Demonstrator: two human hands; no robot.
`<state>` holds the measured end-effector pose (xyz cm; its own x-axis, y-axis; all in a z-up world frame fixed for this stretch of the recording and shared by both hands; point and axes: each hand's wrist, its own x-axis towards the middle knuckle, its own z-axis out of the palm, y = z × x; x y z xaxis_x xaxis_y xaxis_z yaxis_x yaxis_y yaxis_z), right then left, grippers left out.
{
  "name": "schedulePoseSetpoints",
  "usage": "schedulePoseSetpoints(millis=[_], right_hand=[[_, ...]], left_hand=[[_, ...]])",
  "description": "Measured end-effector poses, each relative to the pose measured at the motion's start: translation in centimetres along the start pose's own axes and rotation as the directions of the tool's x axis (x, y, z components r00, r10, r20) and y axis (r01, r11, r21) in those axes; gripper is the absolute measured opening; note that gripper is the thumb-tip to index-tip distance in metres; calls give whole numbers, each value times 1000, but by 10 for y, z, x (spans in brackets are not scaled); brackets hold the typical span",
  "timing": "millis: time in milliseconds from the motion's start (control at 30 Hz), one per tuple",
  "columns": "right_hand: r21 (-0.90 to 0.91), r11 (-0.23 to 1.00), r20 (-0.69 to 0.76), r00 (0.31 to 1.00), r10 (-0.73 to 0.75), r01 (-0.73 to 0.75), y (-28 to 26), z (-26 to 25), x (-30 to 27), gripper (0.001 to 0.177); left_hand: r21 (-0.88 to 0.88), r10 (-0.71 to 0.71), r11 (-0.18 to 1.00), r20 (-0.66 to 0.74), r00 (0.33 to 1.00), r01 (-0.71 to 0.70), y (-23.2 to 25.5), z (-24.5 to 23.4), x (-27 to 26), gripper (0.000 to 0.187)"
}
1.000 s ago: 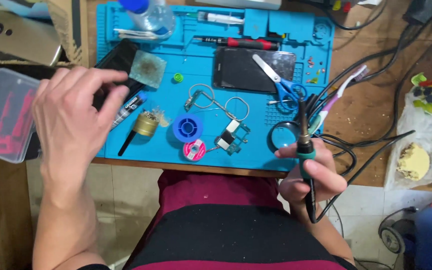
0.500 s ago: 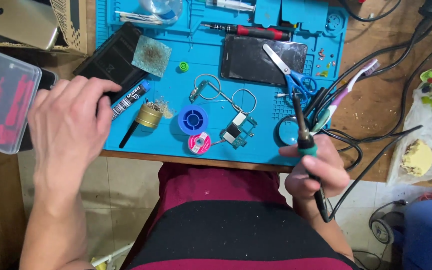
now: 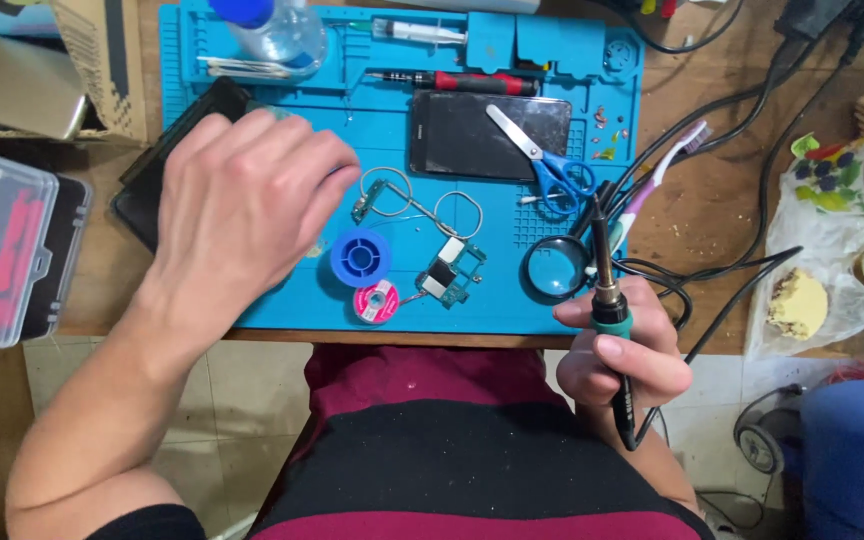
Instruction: Soldering wires to a mobile phone motherboard and using scissors to trim components at a repair station.
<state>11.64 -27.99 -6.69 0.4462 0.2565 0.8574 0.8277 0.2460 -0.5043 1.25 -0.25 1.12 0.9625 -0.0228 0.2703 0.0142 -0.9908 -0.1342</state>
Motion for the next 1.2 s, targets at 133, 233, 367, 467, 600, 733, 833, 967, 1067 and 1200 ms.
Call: schedulePoseSetpoints(millis=[133, 233, 367, 467, 600, 733, 833, 967, 1067, 1200], right_hand=[[-66, 991, 16, 993, 118, -117, -3, -8, -6, 12], [48, 974, -30, 974, 223, -221, -3, -13, -18, 16], [184, 872, -49, 882, 468, -453, -1, -12, -17, 18], [57, 969, -61, 968, 244, -241, 8, -1, -10, 21], [-63, 948, 8, 950, 312, -311, 2, 4, -3, 34], [-95, 948, -10, 953, 304, -304, -4, 12, -3, 37], [-104, 949, -57, 955, 292, -297, -5, 15, -4, 35], [-143, 973, -63, 983, 174, -182, 3, 14, -3, 32], [-132, 977, -90, 984, 156, -167, 4, 4, 0, 31], [-23, 980, 5, 981, 196, -196, 5, -10, -2, 28]], left_hand=[[-67, 27, 997, 5, 1000, -27, 2, 4, 18, 11], [-98, -23, 995, 18, 1000, 24, 5, 12, 13, 20], [-207, -37, 978, 0, 999, 36, 11, 15, -1, 24], [-248, -74, 968, -124, 989, 41, 4, 11, -18, 9], [-273, -170, 958, -285, 943, 91, -10, 2, -50, 26], [-254, -178, 963, -344, 922, 91, -5, 9, -78, 35], [-431, -216, 901, -336, 917, 54, 9, 8, -83, 36], [-507, -200, 862, -347, 916, -3, 19, 4, -86, 49], [-500, -174, 866, -354, 919, -29, 20, 14, -84, 32], [-515, -195, 857, -371, 908, -27, 22, 24, -81, 10]])
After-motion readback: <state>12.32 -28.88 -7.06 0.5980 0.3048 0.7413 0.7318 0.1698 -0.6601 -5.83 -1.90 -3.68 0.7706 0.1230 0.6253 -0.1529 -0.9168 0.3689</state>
